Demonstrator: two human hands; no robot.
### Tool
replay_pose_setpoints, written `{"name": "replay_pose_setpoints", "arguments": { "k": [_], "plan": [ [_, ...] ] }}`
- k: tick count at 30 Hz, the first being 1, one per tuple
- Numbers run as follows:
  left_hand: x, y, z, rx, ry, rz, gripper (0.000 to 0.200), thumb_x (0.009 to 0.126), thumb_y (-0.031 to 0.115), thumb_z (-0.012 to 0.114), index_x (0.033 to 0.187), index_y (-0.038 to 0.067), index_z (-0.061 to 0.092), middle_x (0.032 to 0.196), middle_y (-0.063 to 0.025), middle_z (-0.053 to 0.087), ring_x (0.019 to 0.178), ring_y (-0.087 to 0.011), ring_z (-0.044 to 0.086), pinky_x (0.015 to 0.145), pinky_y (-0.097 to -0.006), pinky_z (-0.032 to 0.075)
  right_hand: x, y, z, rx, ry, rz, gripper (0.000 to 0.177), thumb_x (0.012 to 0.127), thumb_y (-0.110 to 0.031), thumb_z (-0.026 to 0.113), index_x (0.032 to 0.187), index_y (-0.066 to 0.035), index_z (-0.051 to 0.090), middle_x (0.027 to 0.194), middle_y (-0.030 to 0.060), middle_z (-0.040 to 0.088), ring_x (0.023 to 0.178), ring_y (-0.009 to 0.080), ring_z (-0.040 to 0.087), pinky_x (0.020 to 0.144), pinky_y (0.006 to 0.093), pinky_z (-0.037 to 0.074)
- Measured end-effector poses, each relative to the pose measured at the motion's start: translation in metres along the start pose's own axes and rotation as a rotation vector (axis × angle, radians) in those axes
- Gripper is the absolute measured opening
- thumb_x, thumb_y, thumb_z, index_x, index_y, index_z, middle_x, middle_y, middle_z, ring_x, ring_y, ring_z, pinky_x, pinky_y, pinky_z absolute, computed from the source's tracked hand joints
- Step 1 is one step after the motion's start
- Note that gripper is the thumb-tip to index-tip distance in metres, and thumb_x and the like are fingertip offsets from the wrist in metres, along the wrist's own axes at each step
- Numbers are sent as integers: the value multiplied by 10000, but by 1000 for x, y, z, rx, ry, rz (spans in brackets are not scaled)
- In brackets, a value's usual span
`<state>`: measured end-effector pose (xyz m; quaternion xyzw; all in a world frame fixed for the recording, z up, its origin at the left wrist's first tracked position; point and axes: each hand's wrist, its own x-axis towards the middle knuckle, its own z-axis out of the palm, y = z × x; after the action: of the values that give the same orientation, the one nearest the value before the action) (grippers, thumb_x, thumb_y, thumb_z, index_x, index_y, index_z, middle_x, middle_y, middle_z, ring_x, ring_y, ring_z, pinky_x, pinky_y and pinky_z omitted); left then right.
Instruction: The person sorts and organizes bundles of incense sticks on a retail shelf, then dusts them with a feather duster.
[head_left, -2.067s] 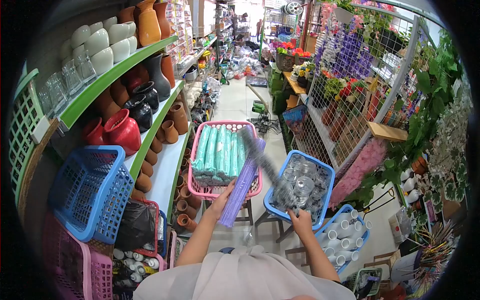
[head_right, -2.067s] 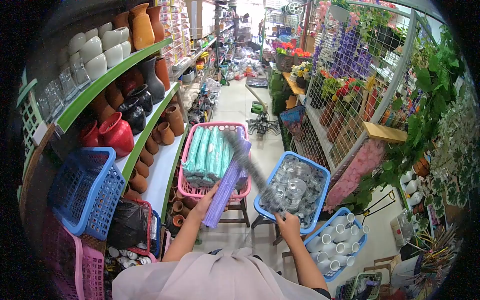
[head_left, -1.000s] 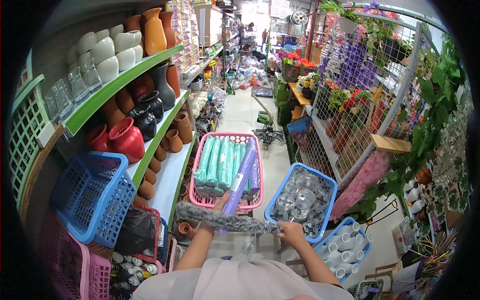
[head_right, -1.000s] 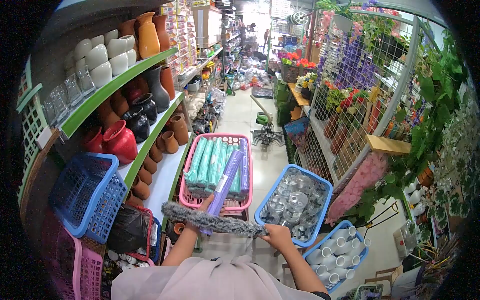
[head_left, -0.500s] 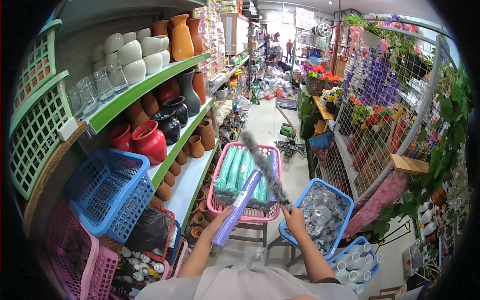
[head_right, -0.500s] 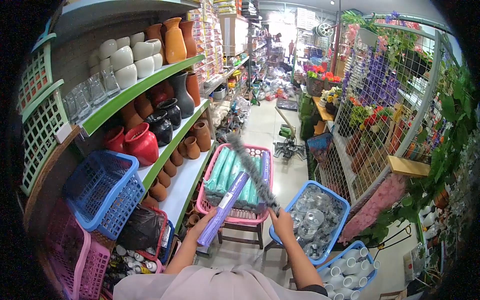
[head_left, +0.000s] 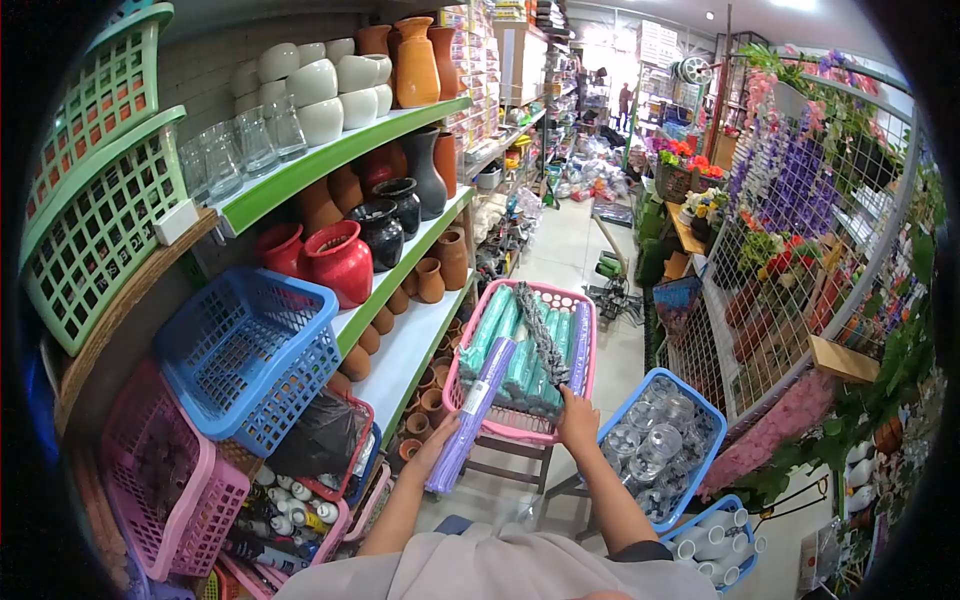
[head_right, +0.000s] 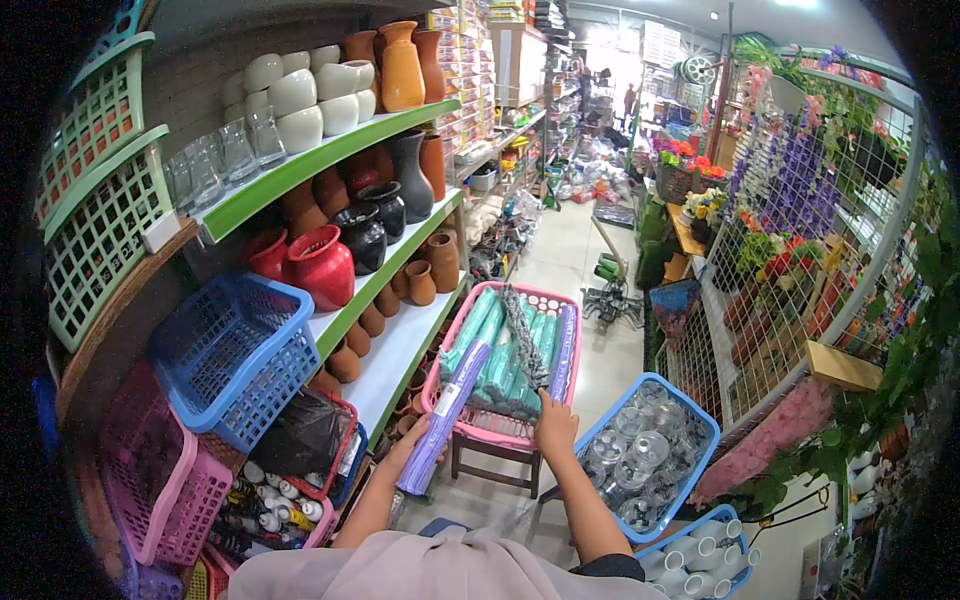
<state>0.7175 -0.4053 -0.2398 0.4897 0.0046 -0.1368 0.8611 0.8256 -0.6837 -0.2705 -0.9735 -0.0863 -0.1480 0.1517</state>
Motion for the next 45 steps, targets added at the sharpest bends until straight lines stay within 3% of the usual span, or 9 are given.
{"name": "replay_pose_setpoints", "arguments": {
  "k": [6, 8, 12, 15, 21, 27, 35, 43, 45],
  "plan": [
    [-10, -7, -8, 22, 43, 41, 475, 961, 402, 446, 1344, 137, 353, 1015, -88, 566, 811, -158, 590, 665, -289, 524, -7, -19, -31, 52, 34, 21, 569, 733, -85, 647, 1272, -177, 489, 956, 85, 603, 968, 280, 566, 787, 488, 418],
    [-16, -4, -2, 23, 51, 51, 476, 966, 387, 451, 1346, 117, 356, 1039, -74, 567, 822, -140, 585, 694, -269, 506, -12, -34, -49, 21, 393, -141, 436, 728, -90, 657, 1154, -123, 570, 973, 80, 585, 955, 259, 555, 785, 455, 414],
    [-17, -2, 2, 122, 89, 118, 517, 973, 350, 464, 1393, 84, 321, 1166, -62, 537, 975, -126, 562, 818, -242, 458, -25, -54, -55, 442, 246, -242, 133, 733, -86, 699, 841, -52, 628, 910, 83, 598, 879, 262, 575, 760, 383, 438],
    [-28, 7, 13, 45, 127, 130, 564, 973, 310, 481, 1437, 74, 263, 1262, -57, 487, 1106, -123, 508, 909, -245, 408, -39, -79, -57, 729, 60, -230, 154, 739, -109, 728, 789, -18, 614, 805, 101, 590, 767, 225, 597, 692, 318, 473],
    [-75, 19, -6, 135, 113, 271, 613, 902, 298, 610, 1385, 79, 303, 1245, -102, 534, 1130, -186, 536, 948, -336, 443, -94, -152, -71, 1067, -582, -320, 505, 822, -210, 719, 1223, -26, 473, 1096, 104, 583, 885, 166, 602, 772, 301, 495],
    [-192, 50, -5, 246, 148, 518, 636, 862, 186, 664, 1383, 90, 311, 1298, -109, 503, 1158, -211, 517, 1004, -375, 408, -159, -217, -82, 1295, -971, -468, 602, 817, -221, 732, 1289, -42, 405, 1184, 112, 550, 1049, 187, 575, 898, 335, 463],
    [-360, 49, 2, 330, 357, 669, 656, 899, 142, 613, 1430, 89, 231, 1295, -126, 507, 1190, -225, 511, 1003, -383, 415, -255, -280, -96, 1281, -934, -709, 588, 777, -163, 767, 1253, -27, 449, 1135, 79, 558, 1013, 157, 562, 856, 305, 471],
    [-478, 39, 45, 313, 554, 813, 680, 927, 175, 580, 1456, 47, 171, 1371, -124, 423, 1231, -208, 466, 1055, -362, 352, -336, -315, -140, 1859, -1127, -396, 623, 784, 36, 646, 1353, 41, 393, 1191, 168, 543, 984, 221, 610, 778, 349, 565],
    [-499, 37, 46, 358, 589, 807, 666, 935, 167, 569, 1452, 30, 173, 1383, -111, 395, 1235, -203, 455, 1061, -358, 343, -346, -324, -142, 1839, -886, -429, 575, 767, 27, 658, 1304, 58, 453, 1167, 158, 560, 966, 234, 625, 787, 351, 561]
  ]
}}
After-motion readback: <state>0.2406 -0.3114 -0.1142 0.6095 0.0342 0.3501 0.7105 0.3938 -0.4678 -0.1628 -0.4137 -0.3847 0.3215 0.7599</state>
